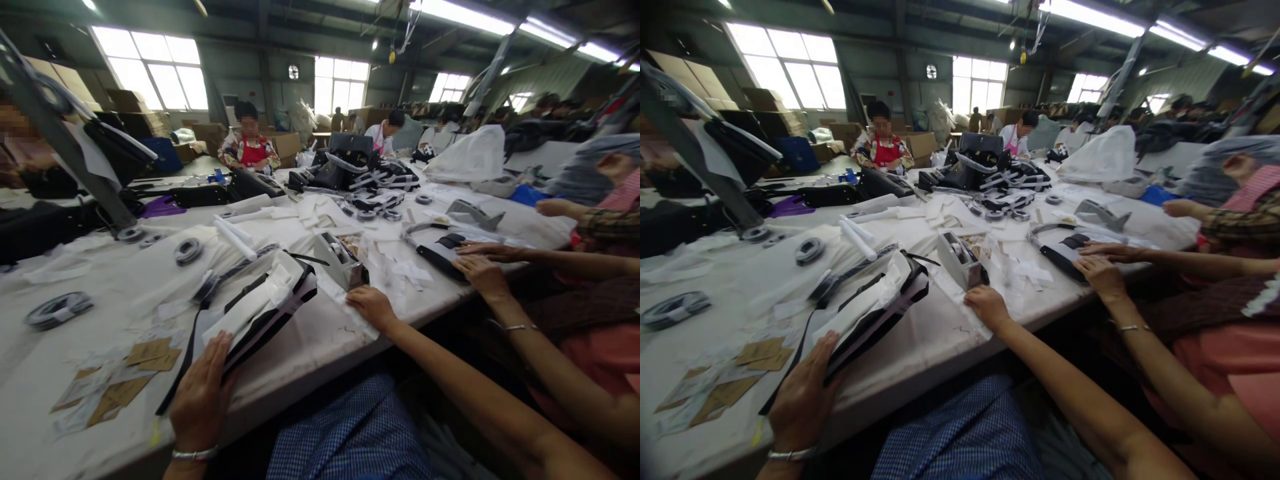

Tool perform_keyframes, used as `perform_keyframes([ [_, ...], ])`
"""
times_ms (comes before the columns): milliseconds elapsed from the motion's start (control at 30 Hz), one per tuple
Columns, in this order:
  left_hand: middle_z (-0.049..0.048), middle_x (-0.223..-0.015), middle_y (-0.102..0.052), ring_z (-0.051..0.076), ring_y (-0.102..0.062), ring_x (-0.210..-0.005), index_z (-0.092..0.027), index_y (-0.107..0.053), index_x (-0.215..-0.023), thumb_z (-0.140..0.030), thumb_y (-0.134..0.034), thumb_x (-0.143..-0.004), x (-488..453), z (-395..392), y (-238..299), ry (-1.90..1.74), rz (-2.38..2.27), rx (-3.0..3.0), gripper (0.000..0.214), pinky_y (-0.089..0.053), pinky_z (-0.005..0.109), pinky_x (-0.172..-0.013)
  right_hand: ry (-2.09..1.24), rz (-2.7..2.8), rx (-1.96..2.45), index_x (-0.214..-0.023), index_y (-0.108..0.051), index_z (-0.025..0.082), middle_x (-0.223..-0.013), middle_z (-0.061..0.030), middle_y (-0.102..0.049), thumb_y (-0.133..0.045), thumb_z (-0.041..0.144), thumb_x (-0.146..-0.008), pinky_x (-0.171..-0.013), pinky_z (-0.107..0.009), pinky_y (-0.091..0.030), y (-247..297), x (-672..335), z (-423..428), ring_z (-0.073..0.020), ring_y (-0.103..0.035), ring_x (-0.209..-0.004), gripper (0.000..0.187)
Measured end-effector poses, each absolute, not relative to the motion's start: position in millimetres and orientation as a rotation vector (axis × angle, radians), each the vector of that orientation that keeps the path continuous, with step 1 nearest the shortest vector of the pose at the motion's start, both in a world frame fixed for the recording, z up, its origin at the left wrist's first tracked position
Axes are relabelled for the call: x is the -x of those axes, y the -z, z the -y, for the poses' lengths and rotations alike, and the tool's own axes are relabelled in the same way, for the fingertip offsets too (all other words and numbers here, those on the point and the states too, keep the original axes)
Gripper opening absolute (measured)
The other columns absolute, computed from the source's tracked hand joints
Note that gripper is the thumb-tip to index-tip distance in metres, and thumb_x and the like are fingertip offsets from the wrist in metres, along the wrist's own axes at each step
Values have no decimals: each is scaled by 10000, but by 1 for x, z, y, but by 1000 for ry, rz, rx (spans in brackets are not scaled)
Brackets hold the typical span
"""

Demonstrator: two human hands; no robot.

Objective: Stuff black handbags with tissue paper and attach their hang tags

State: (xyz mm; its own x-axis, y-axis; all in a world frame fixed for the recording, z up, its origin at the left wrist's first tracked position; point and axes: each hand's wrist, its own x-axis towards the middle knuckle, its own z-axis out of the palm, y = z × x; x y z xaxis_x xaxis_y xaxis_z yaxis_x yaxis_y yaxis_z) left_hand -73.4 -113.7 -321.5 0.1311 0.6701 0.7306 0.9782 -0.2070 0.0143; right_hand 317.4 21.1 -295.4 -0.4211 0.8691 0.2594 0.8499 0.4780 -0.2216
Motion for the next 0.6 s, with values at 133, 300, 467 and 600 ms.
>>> perform_keyframes([
  [133, 66, -1423, -529, 280, -600, -1178, -257, -285, -1514, -294, -545, -948, 76, 114, 325, 876, 1624, 1929, 625, -482, 380, -944, -66, 2379, 1425, -999, -753, 222, -1070, -73, -735, -516, 319, -970, -933, -330, -436, 278, -303, -16, -215, -631, -1034, 258],
  [300, 69, -1414, -540, 287, -611, -1162, -248, -286, -1514, -306, -560, -941, 74, 114, 325, 901, 1689, 1896, 638, -491, 390, -943, -483, 2626, 1207, -930, -770, 256, -945, -25, -762, -577, 358, -930, -823, -267, -472, 247, -281, 26, -187, -688, -891, 218],
  [467, 66, -1399, -553, 295, -633, -1122, -259, -277, -1516, -296, -596, -924, 69, 114, 321, 905, 1751, 1825, 673, -516, 390, -885, -659, 2526, 1157, -1166, -708, 241, -1169, -58, -712, -530, 451, -949, -938, -287, -483, 248, -252, 34, -214, -665, -1067, 350],
  [600, 69, -1380, -571, 296, -645, -1098, -265, -280, -1514, -300, -623, -909, 67, 114, 319, 907, 1807, 1789, 697, -526, 395, -873, -530, 2522, 1166, -1448, -448, 109, -1522, -183, -383, -583, 519, -899, -1170, -418, -285, 282, -222, 13, -302, -351, -1415, 699],
])
